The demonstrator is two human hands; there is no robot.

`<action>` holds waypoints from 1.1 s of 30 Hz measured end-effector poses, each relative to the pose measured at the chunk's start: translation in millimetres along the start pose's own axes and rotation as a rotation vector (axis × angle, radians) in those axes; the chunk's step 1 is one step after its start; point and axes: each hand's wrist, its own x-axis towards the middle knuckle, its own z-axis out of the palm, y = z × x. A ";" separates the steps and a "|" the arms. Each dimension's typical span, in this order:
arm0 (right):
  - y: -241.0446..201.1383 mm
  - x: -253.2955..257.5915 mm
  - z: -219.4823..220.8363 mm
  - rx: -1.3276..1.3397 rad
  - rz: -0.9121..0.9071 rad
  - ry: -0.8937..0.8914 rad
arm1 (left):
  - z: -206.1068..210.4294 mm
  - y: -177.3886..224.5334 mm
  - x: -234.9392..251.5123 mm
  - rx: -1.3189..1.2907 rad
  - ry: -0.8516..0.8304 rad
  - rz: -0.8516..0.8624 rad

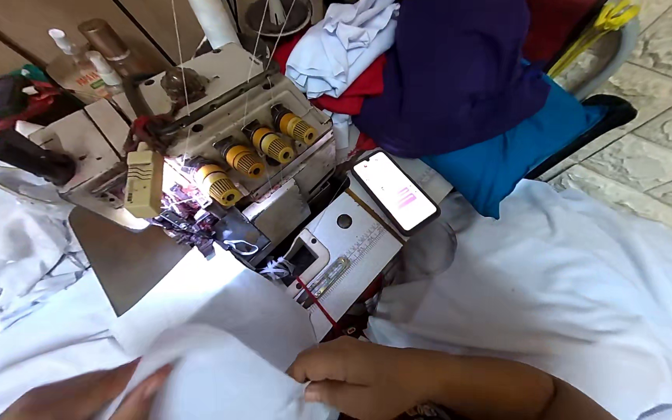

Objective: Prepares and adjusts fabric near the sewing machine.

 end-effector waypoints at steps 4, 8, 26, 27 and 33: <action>16.9 -21.9 13.8 0.094 0.215 0.022 | 24.2 -12.7 -8.5 -0.025 -0.039 -0.099; 22.8 -38.4 25.7 0.212 0.371 0.037 | 25.6 -13.2 -13.9 -0.047 -0.052 -0.107; 31.9 -3.0 0.5 0.074 0.466 0.311 | 39.5 1.7 41.9 0.289 0.134 -0.010; 30.2 0.5 -3.4 0.084 0.508 0.292 | 41.1 -2.2 44.5 0.292 0.131 -0.027; 27.7 6.5 -8.5 0.117 0.635 0.280 | 48.3 -31.0 51.1 0.112 0.069 -0.174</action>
